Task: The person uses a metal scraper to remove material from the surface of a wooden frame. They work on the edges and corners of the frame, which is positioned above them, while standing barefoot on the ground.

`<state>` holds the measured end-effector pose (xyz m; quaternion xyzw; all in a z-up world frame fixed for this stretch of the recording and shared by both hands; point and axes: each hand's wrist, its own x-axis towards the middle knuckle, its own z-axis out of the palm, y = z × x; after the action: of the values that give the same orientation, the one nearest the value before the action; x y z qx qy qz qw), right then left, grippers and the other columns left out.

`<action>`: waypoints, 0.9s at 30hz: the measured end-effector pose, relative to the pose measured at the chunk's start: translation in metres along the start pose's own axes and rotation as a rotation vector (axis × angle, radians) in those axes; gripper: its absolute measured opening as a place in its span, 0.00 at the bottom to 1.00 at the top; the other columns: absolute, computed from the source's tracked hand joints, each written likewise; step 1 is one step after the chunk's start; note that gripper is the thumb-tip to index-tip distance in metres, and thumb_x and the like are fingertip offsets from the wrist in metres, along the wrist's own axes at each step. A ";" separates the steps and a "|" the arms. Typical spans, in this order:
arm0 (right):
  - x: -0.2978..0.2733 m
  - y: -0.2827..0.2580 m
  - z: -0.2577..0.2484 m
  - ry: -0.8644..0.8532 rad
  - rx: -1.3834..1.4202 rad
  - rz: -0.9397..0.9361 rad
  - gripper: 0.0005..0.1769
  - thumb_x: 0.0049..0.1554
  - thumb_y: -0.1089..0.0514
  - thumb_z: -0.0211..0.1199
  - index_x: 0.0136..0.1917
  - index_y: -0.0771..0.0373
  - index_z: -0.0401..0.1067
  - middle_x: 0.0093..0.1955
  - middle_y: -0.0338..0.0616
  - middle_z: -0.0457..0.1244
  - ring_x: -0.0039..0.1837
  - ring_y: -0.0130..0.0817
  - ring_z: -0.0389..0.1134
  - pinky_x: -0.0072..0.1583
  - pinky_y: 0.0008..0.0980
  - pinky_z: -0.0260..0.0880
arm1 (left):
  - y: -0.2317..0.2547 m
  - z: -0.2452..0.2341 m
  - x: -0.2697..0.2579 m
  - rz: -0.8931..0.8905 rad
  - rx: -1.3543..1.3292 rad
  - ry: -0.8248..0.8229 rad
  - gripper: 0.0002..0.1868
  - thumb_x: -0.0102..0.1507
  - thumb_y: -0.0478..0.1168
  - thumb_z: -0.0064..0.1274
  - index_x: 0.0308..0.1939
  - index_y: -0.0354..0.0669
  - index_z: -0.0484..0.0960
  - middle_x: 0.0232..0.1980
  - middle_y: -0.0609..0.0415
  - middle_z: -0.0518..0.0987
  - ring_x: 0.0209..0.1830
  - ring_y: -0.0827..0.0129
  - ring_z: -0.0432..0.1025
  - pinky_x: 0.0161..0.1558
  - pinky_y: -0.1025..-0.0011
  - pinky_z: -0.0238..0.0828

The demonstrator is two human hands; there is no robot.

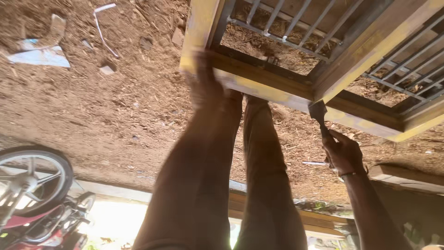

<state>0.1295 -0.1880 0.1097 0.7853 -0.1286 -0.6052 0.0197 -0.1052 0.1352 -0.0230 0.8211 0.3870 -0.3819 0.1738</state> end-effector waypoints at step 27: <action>0.067 -0.120 0.083 0.128 -0.763 -1.566 0.32 0.62 0.64 0.66 0.77 0.60 0.61 0.55 0.51 0.66 0.48 0.39 0.69 0.46 0.35 0.70 | 0.145 0.114 -0.107 -0.746 -1.698 0.432 0.40 0.59 0.35 0.52 0.75 0.37 0.58 0.66 0.35 0.73 0.59 0.49 0.74 0.59 0.55 0.72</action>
<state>0.0873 -0.0765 0.0017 0.6202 0.6608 -0.4012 -0.1331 -0.0935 -0.0780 -0.0169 0.2971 0.7960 0.1558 0.5038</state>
